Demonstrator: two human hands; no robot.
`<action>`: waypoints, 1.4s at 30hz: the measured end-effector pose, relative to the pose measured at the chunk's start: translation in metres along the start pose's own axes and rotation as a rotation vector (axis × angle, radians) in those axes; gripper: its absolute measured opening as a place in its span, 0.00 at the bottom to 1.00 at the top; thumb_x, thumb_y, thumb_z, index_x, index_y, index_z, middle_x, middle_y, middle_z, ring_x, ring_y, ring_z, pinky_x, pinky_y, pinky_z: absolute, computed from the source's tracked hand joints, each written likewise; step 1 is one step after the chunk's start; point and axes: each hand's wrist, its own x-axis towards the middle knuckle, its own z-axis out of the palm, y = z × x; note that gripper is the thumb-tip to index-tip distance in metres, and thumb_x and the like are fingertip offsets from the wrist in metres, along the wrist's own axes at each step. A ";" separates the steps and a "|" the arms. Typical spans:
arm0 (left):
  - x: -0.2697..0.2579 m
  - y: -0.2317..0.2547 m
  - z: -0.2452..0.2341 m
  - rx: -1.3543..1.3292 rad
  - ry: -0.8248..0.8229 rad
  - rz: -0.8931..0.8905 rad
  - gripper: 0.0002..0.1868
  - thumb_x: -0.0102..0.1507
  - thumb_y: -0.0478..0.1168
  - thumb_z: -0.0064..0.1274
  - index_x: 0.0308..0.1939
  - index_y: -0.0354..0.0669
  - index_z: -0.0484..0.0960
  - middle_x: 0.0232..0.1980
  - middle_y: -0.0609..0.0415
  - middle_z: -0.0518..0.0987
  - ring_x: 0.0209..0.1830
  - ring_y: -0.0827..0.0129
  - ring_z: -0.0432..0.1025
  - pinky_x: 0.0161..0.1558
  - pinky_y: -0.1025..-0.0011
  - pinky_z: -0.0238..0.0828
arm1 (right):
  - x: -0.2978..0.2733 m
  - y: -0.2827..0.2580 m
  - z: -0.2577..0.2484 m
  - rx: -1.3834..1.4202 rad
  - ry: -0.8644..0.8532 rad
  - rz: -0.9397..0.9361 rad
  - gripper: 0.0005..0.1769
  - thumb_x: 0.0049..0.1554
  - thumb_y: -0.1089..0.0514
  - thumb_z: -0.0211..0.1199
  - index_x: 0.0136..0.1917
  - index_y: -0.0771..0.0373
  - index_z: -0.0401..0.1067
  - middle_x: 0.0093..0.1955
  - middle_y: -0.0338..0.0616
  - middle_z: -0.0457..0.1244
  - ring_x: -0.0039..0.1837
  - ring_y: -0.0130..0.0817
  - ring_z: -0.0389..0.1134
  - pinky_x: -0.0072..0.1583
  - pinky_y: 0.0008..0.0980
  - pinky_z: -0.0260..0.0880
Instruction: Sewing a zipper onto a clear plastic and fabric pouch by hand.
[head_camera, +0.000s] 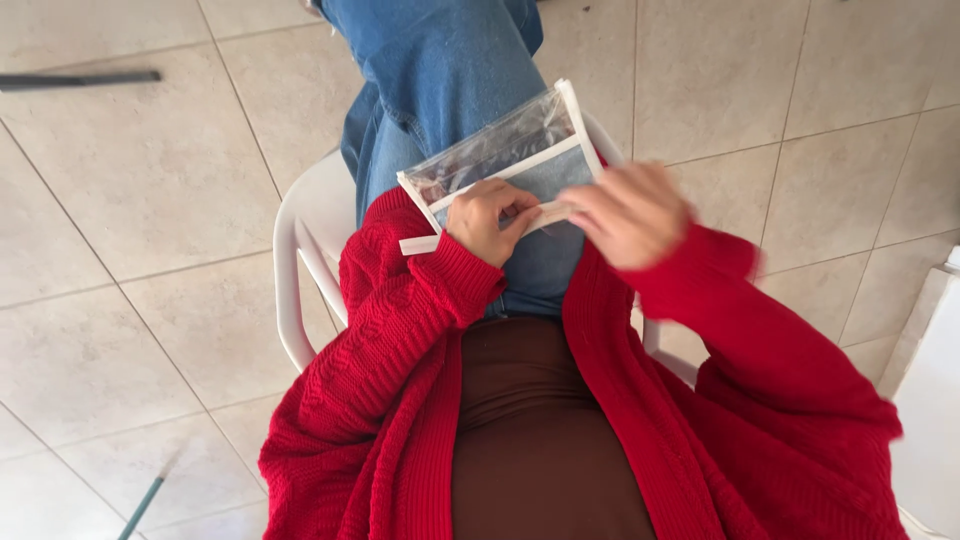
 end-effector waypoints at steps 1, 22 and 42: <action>0.000 -0.001 0.000 0.005 -0.007 0.000 0.03 0.57 0.40 0.66 0.33 0.52 0.87 0.29 0.60 0.81 0.31 0.68 0.77 0.37 0.72 0.77 | -0.007 0.012 0.023 -0.094 -0.017 -0.029 0.10 0.65 0.52 0.59 0.54 0.56 0.77 0.39 0.37 0.56 0.42 0.41 0.61 0.47 0.41 0.60; -0.023 0.012 -0.044 0.329 -0.045 0.258 0.10 0.65 0.41 0.55 0.50 0.53 0.86 0.43 0.57 0.82 0.45 0.57 0.76 0.48 0.62 0.75 | -0.006 0.036 0.046 0.026 -0.319 0.168 0.10 0.52 0.53 0.74 0.41 0.53 0.73 0.37 0.35 0.56 0.46 0.42 0.64 0.51 0.43 0.61; -0.013 0.015 0.002 0.249 -0.022 0.138 0.09 0.61 0.34 0.53 0.43 0.49 0.85 0.36 0.55 0.77 0.40 0.54 0.75 0.44 0.62 0.75 | -0.042 -0.003 0.071 -0.313 0.278 0.111 0.20 0.61 0.38 0.65 0.45 0.56 0.74 0.31 0.34 0.62 0.32 0.31 0.62 0.43 0.30 0.62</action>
